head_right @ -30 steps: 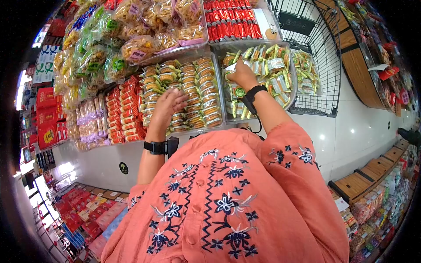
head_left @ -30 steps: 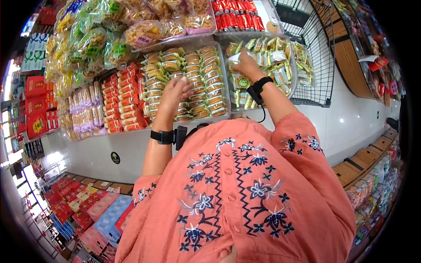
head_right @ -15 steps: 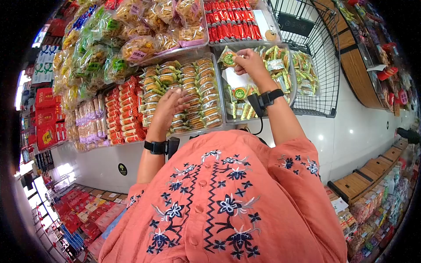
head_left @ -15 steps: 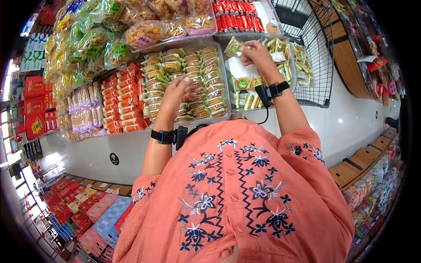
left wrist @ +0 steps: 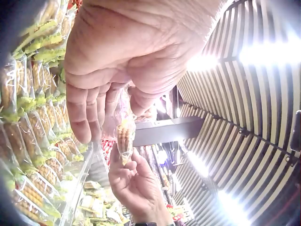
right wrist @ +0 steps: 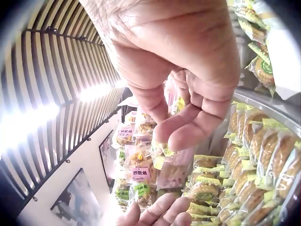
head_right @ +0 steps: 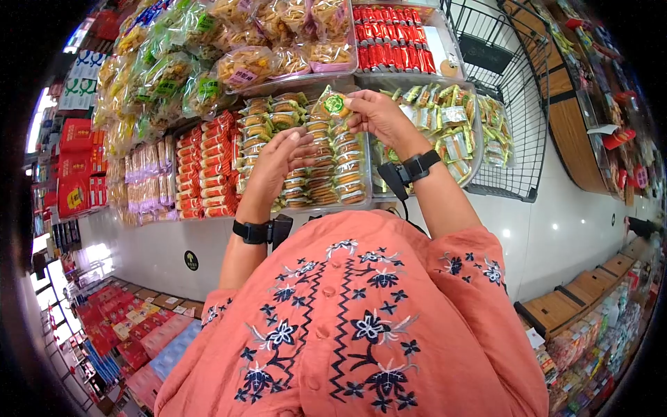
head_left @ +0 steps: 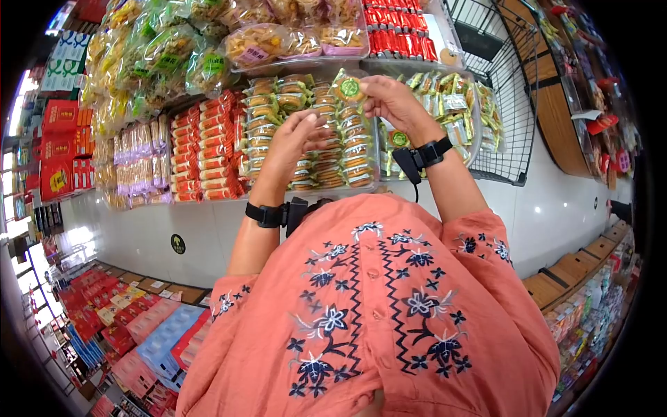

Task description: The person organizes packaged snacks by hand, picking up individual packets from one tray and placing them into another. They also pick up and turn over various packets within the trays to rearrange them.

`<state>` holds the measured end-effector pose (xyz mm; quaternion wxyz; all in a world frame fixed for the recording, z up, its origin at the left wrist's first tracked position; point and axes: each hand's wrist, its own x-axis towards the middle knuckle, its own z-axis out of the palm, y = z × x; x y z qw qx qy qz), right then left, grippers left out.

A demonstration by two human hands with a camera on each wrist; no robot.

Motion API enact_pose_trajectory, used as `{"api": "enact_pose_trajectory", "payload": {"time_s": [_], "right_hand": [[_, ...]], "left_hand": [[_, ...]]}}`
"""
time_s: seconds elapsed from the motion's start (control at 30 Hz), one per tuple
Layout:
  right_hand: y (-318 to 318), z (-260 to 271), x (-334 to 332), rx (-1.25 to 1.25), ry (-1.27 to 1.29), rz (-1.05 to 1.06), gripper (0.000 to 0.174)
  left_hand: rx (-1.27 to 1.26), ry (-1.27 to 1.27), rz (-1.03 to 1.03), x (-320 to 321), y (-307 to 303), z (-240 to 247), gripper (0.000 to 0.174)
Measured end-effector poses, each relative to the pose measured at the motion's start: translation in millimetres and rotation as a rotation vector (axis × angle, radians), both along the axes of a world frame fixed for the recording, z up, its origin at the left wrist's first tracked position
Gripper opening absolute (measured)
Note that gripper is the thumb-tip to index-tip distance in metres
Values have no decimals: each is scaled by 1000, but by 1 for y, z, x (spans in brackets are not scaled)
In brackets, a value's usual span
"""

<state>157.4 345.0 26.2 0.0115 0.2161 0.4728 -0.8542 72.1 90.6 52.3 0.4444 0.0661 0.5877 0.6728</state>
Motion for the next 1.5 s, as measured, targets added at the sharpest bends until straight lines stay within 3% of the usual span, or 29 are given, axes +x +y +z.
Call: {"api": "enact_pose_trajectory", "payload": {"time_s": [0.13, 0.37, 0.47, 0.5, 0.6, 0.73, 0.93, 1.23, 1.5], "right_hand": [[-14, -2, -10, 57, -10, 21, 31], [-57, -16, -29, 369, -38, 112, 33], [-80, -38, -42, 715, 98, 141, 33], [-92, -40, -47, 843, 218, 46, 32], [-106, -42, -55, 991, 225, 68, 31], [-115, -52, -66, 1054, 302, 47, 27], [-124, -57, -71, 1063, 214, 73, 29], [-127, -64, -66, 1076, 213, -10, 29], [-125, -73, -66, 1064, 229, -7, 39]], "left_hand": [[-12, -13, 10, 1, -8, -4, 48], [-52, 9, -5, 0, -23, -20, 50], [-54, -3, 33, -2, -27, -29, 52], [-51, -8, 48, -3, -28, -31, 52], [-67, -4, 85, -5, -31, -36, 54], [-90, 17, 83, -10, -31, -43, 57], [-126, 86, 69, -16, -27, -51, 58], [-64, 124, 54, -21, -20, -59, 47], [-70, 54, 64, -25, -16, -51, 46]]}}
